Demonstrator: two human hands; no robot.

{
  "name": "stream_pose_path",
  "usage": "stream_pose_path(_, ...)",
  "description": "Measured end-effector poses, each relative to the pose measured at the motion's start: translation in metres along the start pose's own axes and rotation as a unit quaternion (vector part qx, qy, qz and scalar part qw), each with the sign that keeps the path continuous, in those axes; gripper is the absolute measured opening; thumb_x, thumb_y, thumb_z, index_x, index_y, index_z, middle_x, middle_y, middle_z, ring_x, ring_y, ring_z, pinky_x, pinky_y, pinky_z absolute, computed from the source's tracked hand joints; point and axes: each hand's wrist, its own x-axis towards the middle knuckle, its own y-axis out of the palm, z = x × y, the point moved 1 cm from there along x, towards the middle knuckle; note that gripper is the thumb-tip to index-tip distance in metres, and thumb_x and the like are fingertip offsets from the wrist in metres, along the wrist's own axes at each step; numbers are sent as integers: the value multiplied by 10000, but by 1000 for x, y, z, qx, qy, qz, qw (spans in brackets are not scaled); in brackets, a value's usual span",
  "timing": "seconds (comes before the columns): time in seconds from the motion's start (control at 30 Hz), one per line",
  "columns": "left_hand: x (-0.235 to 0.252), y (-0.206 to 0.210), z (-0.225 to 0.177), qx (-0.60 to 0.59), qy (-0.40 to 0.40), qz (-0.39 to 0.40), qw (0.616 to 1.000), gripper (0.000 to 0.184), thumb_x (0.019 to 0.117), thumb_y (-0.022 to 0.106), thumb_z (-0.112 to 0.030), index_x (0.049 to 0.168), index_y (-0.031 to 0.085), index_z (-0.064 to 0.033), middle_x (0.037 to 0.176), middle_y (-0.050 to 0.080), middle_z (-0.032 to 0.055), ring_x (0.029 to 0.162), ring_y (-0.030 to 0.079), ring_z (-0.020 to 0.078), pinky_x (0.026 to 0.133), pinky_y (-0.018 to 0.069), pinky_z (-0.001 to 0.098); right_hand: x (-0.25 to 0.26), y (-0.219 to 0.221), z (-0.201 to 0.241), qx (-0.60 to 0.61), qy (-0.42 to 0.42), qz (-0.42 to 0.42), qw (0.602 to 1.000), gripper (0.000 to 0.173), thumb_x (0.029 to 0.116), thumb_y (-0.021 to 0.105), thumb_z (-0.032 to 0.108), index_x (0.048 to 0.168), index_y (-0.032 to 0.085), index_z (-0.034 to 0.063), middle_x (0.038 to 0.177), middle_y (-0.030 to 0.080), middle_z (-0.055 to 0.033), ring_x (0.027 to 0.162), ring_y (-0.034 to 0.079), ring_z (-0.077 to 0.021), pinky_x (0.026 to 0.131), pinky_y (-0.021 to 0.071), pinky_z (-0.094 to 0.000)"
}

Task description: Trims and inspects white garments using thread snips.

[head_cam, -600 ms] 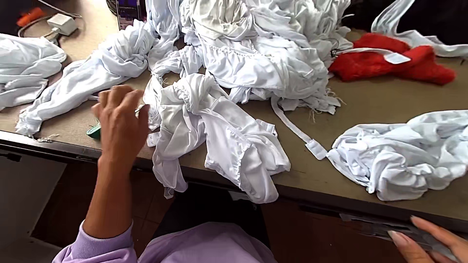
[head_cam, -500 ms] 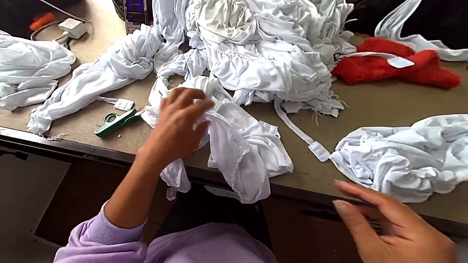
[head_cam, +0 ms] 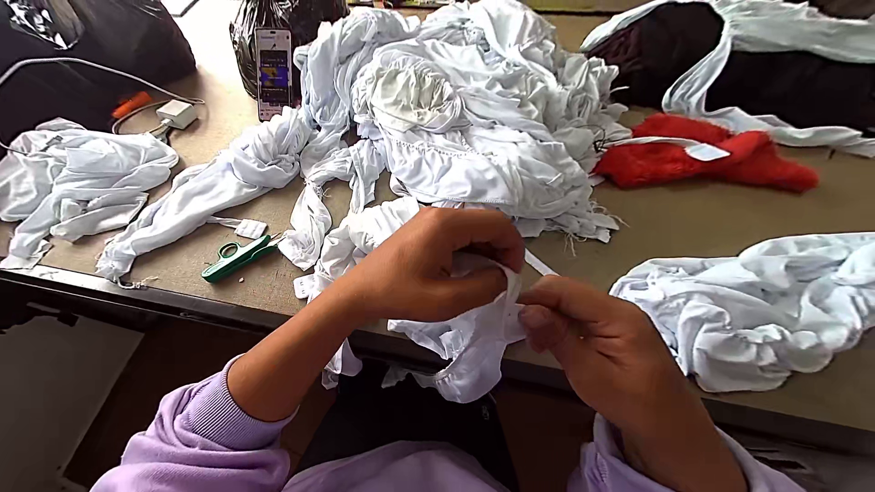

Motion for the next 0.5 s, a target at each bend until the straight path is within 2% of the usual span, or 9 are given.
stream_pose_path(0.1,11,11,-6,-96,2,70,993,188,870,523,-46,825,672,59,898,681,102,884,642,90,765,530,250,1,-19,3,44,82,-44,995,115,1019,610,270,984,685,190,812,665,136,691,624,48,624,535,-107)
stream_pose_path(0.17,17,27,-2,-207,-46,83,974,245,869,432,-8,821,661,63,885,672,72,868,609,53,761,492,230,5,-27,9,87,107,-104,985,81,963,686,138,1039,679,167,863,684,101,723,650,13,656,565,-131)
stream_pose_path(0.23,27,44,2,-274,-130,79,950,300,928,354,15,864,647,32,837,630,-12,800,572,-12,729,474,185,13,-27,23,-38,76,-154,984,128,970,673,144,1092,637,129,910,667,77,773,657,24,685,569,-126)
stream_pose_path(0.27,34,51,3,-293,-170,76,938,299,990,346,8,918,635,18,841,617,-41,790,578,-30,735,498,173,17,-23,32,-140,48,-174,974,140,1001,630,174,1104,647,81,932,665,25,813,650,-12,716,554,-165)
stream_pose_path(0.3,41,55,6,-300,-202,77,929,269,1048,347,-16,987,609,-2,860,609,-56,799,598,-34,760,534,183,22,-18,40,-218,15,-192,957,176,1025,588,156,1097,668,16,951,667,-80,867,641,-144,760,523,-294)
stream_pose_path(0.33,48,61,16,-288,-207,63,933,233,1059,370,-23,982,590,-35,827,599,-76,761,592,-39,720,533,184,26,-13,47,-268,-20,-207,941,189,1033,562,117,1072,679,-26,948,662,-157,887,638,-260,773,509,-395)
stream_pose_path(0.37,52,70,40,-278,-174,28,944,190,1031,431,-14,964,606,-44,791,615,-79,717,597,-35,654,530,191,28,-6,51,-292,-44,-216,930,183,1031,553,98,1049,686,-27,950,659,-173,890,640,-292,769,515,-416)
stream_pose_path(0.43,62,86,109,-343,-89,-62,933,101,915,582,24,990,645,0,810,678,-6,708,648,39,592,546,247,28,4,51,-280,-67,-227,930,169,1023,568,98,1062,685,-18,951,661,-150,838,640,-244,716,520,-362)
stream_pose_path(0.5,77,80,130,-455,-146,-118,870,132,981,532,-7,1042,634,-63,872,692,3,787,673,86,697,576,299,26,12,41,-224,-38,-211,951,210,1049,550,157,1160,626,-4,932,646,-86,777,629,-124,676,539,-254)
